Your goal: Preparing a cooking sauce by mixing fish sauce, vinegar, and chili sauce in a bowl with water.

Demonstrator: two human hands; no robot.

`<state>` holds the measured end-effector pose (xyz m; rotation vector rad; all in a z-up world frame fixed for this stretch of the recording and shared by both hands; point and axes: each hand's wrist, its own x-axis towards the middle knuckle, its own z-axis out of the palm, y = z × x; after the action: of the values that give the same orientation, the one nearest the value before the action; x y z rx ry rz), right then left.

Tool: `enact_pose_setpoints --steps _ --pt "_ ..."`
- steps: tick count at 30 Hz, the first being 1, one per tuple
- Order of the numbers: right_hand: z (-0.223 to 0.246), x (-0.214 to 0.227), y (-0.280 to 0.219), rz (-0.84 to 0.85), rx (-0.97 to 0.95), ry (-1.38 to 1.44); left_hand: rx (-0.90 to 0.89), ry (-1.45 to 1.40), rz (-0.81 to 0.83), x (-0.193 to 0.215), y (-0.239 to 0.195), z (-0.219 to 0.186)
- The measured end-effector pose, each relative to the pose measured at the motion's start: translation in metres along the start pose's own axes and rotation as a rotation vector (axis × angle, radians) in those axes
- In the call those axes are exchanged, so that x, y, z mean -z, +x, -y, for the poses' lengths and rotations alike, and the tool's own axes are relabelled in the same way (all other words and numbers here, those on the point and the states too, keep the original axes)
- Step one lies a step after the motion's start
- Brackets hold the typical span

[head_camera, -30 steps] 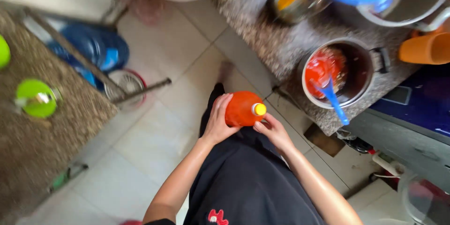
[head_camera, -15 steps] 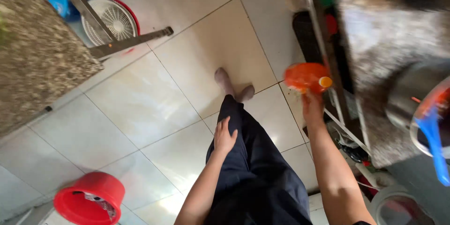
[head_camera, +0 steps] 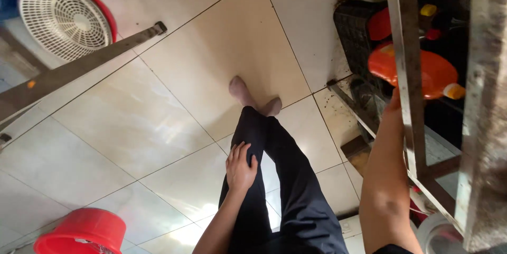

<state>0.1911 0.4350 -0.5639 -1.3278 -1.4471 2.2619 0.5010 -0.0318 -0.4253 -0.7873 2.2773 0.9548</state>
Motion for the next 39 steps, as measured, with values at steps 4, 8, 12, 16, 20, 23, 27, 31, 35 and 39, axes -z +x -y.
enact_pose_setpoints --steps 4,8,12,16,20,23,27,31,35,39 --pt "-0.004 -0.003 0.028 -0.023 -0.010 0.047 -0.027 -0.028 -0.029 0.008 0.005 -0.002" --pt "0.002 0.101 0.186 -0.018 -0.012 0.101 -0.076 0.046 -0.065 0.016 0.019 -0.011" --pt "-0.062 0.095 0.277 -0.079 -0.049 -0.221 -0.127 0.094 -0.087 0.024 0.038 -0.021" --pt "-0.085 0.056 0.284 -0.186 -0.101 -0.714 -0.126 0.091 -0.107 0.028 0.055 -0.025" --pt "-0.067 -0.032 0.201 -0.166 -0.099 -1.357 -0.182 0.093 -0.163 0.027 0.066 -0.032" --pt "-0.095 -0.053 0.134 -0.064 0.093 -1.560 -0.176 0.096 -0.155 0.031 0.067 -0.035" --pt "-0.121 0.016 0.149 0.035 0.394 -1.792 -0.137 0.097 -0.127 0.024 0.065 -0.038" --pt "-0.103 0.072 -0.041 0.631 0.657 -1.588 -0.109 0.127 -0.021 0.011 0.058 -0.030" --pt "0.057 -0.093 -0.407 0.696 0.104 -1.148 -0.231 0.048 -0.094 0.042 0.029 -0.088" --pt "0.206 -0.076 -0.505 0.368 0.346 -0.774 -0.421 -0.557 0.139 0.129 -0.032 -0.239"
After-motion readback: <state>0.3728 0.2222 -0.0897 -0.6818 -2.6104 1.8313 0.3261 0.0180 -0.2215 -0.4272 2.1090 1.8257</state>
